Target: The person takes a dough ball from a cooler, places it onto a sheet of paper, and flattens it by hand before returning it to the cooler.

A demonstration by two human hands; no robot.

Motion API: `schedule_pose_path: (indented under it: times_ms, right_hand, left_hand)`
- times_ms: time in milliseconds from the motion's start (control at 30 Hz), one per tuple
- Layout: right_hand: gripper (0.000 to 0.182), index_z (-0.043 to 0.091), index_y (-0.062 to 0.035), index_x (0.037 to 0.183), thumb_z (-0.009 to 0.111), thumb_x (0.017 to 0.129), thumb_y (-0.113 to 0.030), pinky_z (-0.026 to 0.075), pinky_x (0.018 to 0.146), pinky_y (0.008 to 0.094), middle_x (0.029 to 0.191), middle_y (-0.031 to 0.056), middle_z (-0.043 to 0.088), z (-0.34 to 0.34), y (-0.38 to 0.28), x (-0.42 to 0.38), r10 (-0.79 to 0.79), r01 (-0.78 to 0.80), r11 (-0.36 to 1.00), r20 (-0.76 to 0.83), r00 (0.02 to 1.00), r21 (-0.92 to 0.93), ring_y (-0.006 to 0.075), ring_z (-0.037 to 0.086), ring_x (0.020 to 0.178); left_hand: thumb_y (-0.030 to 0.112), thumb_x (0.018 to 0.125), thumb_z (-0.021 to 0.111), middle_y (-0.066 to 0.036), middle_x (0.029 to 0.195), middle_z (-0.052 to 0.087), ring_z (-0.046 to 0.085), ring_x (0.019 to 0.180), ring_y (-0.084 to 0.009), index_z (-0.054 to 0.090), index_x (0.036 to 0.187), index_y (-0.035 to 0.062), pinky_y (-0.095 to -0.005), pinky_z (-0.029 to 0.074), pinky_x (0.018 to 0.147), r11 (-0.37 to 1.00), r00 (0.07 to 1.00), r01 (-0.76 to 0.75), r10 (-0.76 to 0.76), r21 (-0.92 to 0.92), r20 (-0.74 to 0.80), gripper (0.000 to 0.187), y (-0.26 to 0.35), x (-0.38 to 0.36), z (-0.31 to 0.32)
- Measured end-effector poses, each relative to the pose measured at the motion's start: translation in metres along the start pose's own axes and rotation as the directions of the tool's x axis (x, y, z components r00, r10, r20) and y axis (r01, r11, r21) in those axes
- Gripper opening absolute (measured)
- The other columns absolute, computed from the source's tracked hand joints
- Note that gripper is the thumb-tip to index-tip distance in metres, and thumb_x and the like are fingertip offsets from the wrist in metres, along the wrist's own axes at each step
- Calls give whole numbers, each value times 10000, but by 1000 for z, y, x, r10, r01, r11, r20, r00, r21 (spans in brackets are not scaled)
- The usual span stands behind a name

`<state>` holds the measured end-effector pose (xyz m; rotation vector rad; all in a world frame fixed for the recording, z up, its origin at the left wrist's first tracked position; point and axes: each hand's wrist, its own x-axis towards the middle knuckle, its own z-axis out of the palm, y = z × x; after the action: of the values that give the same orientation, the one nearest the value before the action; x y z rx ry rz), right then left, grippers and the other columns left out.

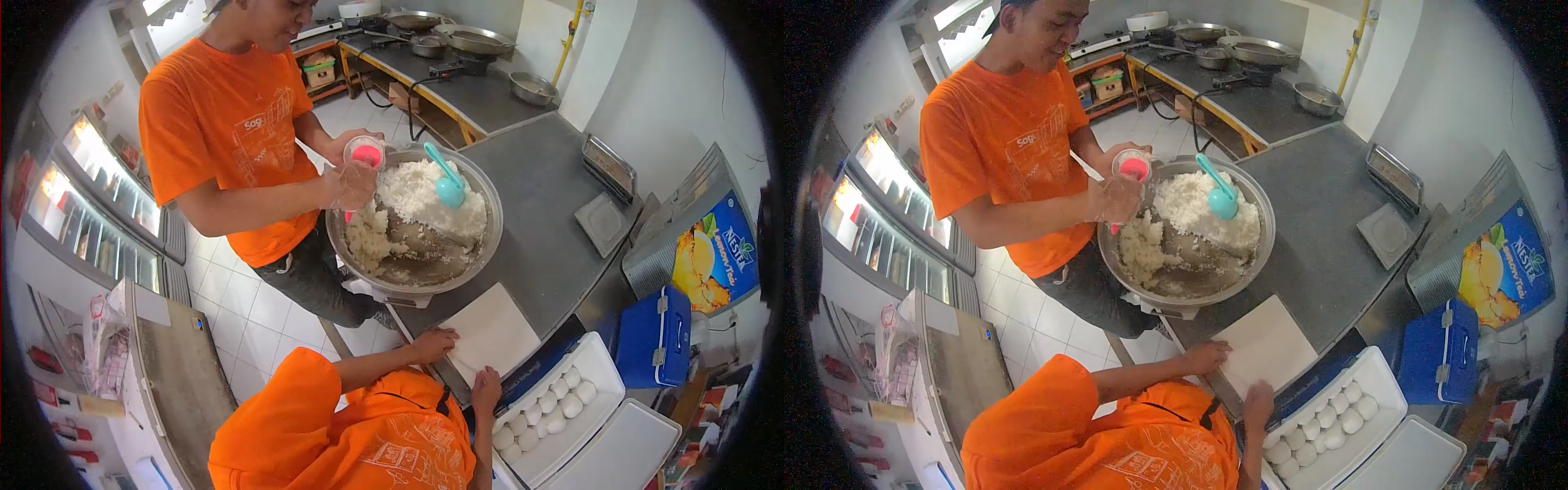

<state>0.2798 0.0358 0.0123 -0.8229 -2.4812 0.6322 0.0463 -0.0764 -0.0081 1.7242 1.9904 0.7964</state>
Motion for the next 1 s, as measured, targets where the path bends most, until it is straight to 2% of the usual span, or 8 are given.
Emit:
schedule_pose_path:
  times_ms: [133, 233, 300, 533, 700, 833, 900, 1000]
  right_hand:
    - [134, 661, 39, 886, 620, 895, -89, 511, 869, 469, 1105, 218, 666, 5, 8, 0, -4, 4, 997, 1, 1000, -82, 405, 623, 997]
    - [147, 666, 46, 897, 614, 902, -92, 509, 879, 462, 1113, 221, 666, -5, 0, 3, -46, 57, 991, 92, 995, -119, 406, 623, 1016]
    - [147, 676, 31, 930, 613, 911, -101, 505, 904, 450, 1143, 224, 661, -5, -7, 3, 98, -99, 995, 39, 994, 23, 410, 619, 1051]
    - [149, 688, 3, 974, 608, 917, -109, 499, 930, 442, 1192, 228, 649, -14, -14, 0, 69, -72, 995, 47, 997, 64, 406, 614, 1090]
    - [152, 700, 7, 962, 614, 903, -103, 510, 918, 446, 1159, 221, 666, -12, -6, 2, 57, -57, 998, 91, 994, 5, 399, 628, 1062]
    - [156, 707, 4, 962, 623, 897, -109, 522, 886, 444, 1140, 217, 674, 4, 14, -3, 92, -94, 995, 35, 995, 45, 398, 644, 1014]
    - [152, 715, -7, 963, 634, 886, -111, 531, 862, 435, 1126, 216, 681, 2, 11, 0, 95, -95, 995, 56, 994, -12, 395, 656, 980]
    - [168, 707, 4, 988, 632, 883, -103, 534, 843, 434, 1087, 215, 687, 2, 7, 1, 128, -120, 987, 65, 990, -107, 389, 663, 956]
  left_hand:
    - [79, 875, 559, -108, 1310, 605, 500, 1294, -302, 682, 873, 34, -465, 424, 1045, 999, 999, -29, 31, 33, -40, 130, 7, 1, -5]
    - [82, 878, 562, -94, 1287, 617, 522, 1268, -292, 680, 891, 38, -458, 449, 1013, 994, 998, 68, -68, -89, -3, 126, 7, 0, 3]
    - [90, 885, 560, -87, 1269, 626, 531, 1258, -283, 671, 904, 42, -465, 442, 1016, 999, 996, 23, -21, 23, -92, 122, 6, -1, 6]
    - [91, 883, 569, -93, 1322, 606, 513, 1287, -288, 663, 901, 37, -488, 410, 1039, 1000, 991, 23, -22, 4, -130, 110, 9, -1, 7]
    - [90, 878, 584, -113, 1338, 600, 500, 1308, -289, 666, 885, 32, -483, 403, 1052, 996, 993, 85, -88, -39, -75, 101, 21, -1, -4]
    - [74, 867, 590, -119, 1333, 601, 491, 1319, -292, 670, 895, 23, -480, 400, 1062, 998, 991, 55, -59, -36, -118, 99, 11, 0, 6]
    - [73, 865, 603, -113, 1331, 605, 491, 1325, -286, 682, 900, 28, -475, 397, 1068, 999, 998, 29, -31, -26, -60, 97, 9, 1, 0]
    - [81, 864, 616, -111, 1322, 614, 494, 1328, -289, 693, 876, 36, -467, 413, 1059, 998, 994, 38, -43, -50, -104, 90, 9, 1, 1]
